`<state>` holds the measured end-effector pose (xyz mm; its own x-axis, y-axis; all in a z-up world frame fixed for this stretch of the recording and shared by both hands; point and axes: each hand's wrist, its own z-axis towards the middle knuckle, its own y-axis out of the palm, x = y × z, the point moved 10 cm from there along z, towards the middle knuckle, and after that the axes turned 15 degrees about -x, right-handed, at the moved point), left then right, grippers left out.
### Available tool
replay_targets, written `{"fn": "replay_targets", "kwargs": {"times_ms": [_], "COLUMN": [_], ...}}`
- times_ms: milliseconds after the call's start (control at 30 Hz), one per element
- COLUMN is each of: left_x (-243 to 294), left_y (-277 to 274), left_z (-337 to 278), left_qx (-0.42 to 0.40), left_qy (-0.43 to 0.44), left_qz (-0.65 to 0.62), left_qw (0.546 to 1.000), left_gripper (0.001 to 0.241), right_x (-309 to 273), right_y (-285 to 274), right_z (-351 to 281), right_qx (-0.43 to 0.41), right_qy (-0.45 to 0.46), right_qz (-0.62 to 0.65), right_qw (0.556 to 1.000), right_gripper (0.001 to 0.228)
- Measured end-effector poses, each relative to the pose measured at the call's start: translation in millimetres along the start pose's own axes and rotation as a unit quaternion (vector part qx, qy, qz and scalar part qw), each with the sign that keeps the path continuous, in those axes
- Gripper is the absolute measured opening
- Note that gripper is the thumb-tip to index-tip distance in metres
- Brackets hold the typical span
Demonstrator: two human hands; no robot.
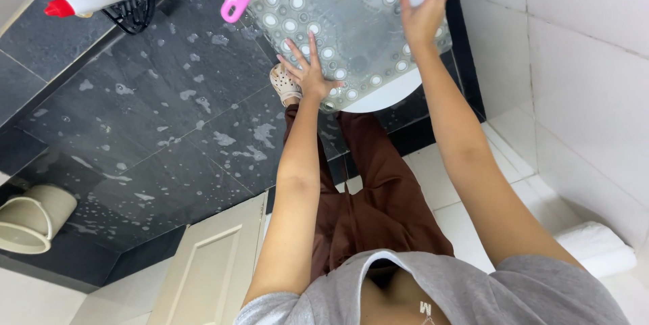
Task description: The person fills a pink scoop with water from a sink and pours it onto the floor and a transparent mat. They then add a cleaning agent to the scoop, mix it with water, and use a brush to scrub the mat and the floor.
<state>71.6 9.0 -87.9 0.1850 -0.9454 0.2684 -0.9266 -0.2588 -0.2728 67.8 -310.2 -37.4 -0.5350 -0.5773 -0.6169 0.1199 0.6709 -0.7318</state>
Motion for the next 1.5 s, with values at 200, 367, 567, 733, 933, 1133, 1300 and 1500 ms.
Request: {"fn": "replay_targets", "kwargs": {"times_ms": [200, 367, 567, 733, 933, 1133, 1300, 1500], "left_x": [0.7, 2.0, 7.1, 5.1, -0.5, -2.0, -16.4, -17.3], "left_y": [0.3, 1.8, -1.1, -7.8, -5.7, -13.8, -4.5, -18.1], "left_z": [-0.3, 1.3, -7.3, -25.1, -37.5, -53.3, -42.4, -63.1], "left_qx": [0.008, 0.020, 0.040, 0.074, 0.100, 0.140, 0.146, 0.107], "left_qy": [-0.008, -0.005, 0.026, 0.071, 0.172, 0.223, 0.232, 0.256], "left_qz": [0.003, 0.014, 0.005, 0.004, -0.021, -0.045, -0.098, -0.266], "left_qw": [1.000, 1.000, 0.999, 0.995, 0.980, 0.964, 0.957, 0.923], "left_gripper": [0.163, 0.164, 0.163, 0.151, 0.132, 0.098, 0.068, 0.060], "right_x": [-3.3, -0.2, 3.5, 17.3, 11.6, -27.7, -39.5, -35.3], "right_y": [54.2, 91.0, -4.9, 9.6, 56.4, 104.3, 123.5, 156.5], "right_z": [-91.2, -135.5, -104.8, -119.3, -145.3, -149.2, -153.5, -165.7], "right_qx": [0.017, -0.159, -0.014, 0.089, -0.037, -0.171, -0.177, -0.161], "right_qy": [0.028, -0.033, -0.006, 0.078, 0.277, 0.234, 0.242, 0.285], "right_qz": [0.091, -0.027, -0.060, 0.132, 0.556, 0.725, 0.734, 0.668], "right_qw": [0.995, 0.986, 0.998, 0.984, 0.783, 0.625, 0.609, 0.668], "right_gripper": [0.070, 0.087, 0.068, 0.049, 0.057, 0.069, 0.069, 0.066]}}
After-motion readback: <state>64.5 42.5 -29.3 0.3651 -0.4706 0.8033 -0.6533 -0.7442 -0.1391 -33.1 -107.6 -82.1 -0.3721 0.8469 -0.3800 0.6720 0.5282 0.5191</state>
